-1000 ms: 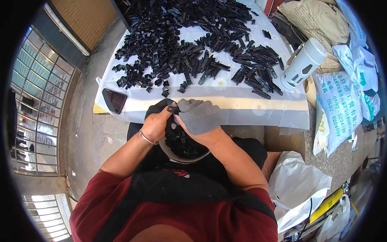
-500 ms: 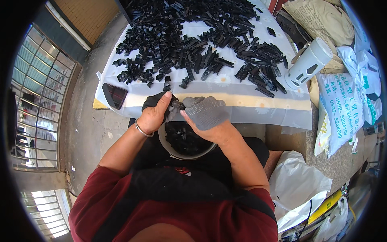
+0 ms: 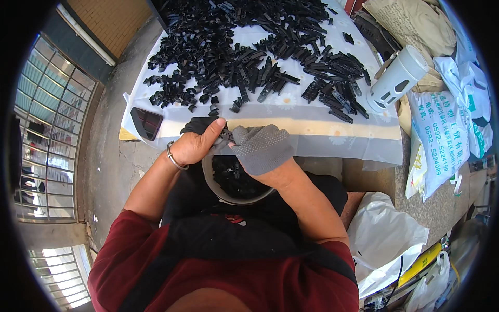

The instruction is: Sorting small black plastic components from a pile on a table and placing them into a container.

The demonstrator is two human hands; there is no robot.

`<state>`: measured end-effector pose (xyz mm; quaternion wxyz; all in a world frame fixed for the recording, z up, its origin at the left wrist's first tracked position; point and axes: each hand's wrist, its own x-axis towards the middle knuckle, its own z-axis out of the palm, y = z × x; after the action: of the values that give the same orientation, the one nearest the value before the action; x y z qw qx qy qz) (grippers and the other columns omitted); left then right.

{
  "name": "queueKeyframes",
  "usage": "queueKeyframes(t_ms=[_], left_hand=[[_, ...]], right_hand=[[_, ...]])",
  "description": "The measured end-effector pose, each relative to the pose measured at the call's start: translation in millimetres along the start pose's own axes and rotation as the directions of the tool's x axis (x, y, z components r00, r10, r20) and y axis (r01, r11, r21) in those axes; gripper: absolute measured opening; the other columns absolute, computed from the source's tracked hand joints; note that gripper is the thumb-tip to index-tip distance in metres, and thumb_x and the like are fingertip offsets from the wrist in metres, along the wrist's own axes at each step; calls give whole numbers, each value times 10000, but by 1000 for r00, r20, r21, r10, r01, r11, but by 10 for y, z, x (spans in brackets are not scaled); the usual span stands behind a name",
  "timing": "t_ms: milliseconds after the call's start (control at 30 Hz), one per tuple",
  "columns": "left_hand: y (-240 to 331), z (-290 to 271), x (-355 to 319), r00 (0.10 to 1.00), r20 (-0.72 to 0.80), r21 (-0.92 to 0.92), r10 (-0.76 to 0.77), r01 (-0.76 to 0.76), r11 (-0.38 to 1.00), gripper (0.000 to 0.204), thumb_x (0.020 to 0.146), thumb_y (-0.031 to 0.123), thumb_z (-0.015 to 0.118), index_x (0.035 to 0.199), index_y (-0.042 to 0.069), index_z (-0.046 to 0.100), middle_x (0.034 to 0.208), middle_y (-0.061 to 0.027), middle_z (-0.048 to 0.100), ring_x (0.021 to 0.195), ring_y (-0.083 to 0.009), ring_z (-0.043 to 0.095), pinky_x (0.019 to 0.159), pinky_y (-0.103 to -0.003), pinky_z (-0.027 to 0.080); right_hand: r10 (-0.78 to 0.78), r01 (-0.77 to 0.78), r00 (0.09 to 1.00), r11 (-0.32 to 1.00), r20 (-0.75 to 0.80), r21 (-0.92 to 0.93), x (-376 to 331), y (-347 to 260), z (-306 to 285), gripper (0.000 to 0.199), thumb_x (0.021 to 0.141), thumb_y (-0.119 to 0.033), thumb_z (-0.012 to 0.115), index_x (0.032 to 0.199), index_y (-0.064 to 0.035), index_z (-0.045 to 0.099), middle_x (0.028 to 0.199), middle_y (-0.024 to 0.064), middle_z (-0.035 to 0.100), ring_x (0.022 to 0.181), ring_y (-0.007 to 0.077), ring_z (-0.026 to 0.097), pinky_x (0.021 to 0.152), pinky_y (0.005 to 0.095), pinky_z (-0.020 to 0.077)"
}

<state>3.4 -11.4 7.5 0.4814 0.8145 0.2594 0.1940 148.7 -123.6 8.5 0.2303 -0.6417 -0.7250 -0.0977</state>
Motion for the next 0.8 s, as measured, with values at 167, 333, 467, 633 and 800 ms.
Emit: queueKeyframes(t_ms=[167, 333, 467, 633, 800], left_hand=[[100, 18, 7, 996, 70, 210, -60, 44, 977, 405, 936, 313, 340, 865, -3, 585, 756, -203, 595, 704, -361, 558, 644, -381, 442], [-109, 26, -126, 996, 78, 349, 42, -67, 935, 375, 918, 304, 369, 843, 4, 581, 801, -192, 599, 745, -378, 561, 665, -419, 444], [-8, -61, -19, 991, 38, 653, -126, 71, 754, 335, 881, 314, 447, 932, 17, 594, 859, -189, 609, 801, -340, 583, 701, -402, 459], [-247, 228, 376, 935, -236, 712, 265, -19, 702, 255, 837, 258, 506, 957, 41, 568, 846, -146, 610, 765, -318, 593, 688, -387, 469], [-302, 305, 482, 969, -230, 738, 88, 115, 665, 205, 797, 173, 506, 960, 75, 582, 842, -131, 606, 763, -298, 592, 669, -392, 470]], right_hand=[[-49, 54, 997, 995, -68, 88, -65, 4, 339, 155, 785, -214, 586, 818, -65, 616, 791, 82, 609, 732, 284, 563, 624, 402, 434], [11, -38, 998, 882, 59, 469, -65, 10, 384, 192, 819, -209, 527, 875, -42, 603, 807, 136, 598, 744, 319, 566, 667, 435, 436], [179, -199, 950, 978, 254, 54, 206, 395, 128, 172, 806, -185, 510, 898, -66, 595, 856, 163, 594, 771, 325, 579, 694, 425, 451], [236, -233, 972, 940, -21, -249, 522, 778, 429, 139, 760, -160, 529, 861, -95, 600, 933, 151, 589, 811, 317, 584, 691, 414, 462], [-61, 23, 989, 963, -134, -268, 387, 794, 366, 137, 744, -120, 542, 869, -101, 594, 1000, 120, 580, 866, 297, 571, 685, 410, 457]])
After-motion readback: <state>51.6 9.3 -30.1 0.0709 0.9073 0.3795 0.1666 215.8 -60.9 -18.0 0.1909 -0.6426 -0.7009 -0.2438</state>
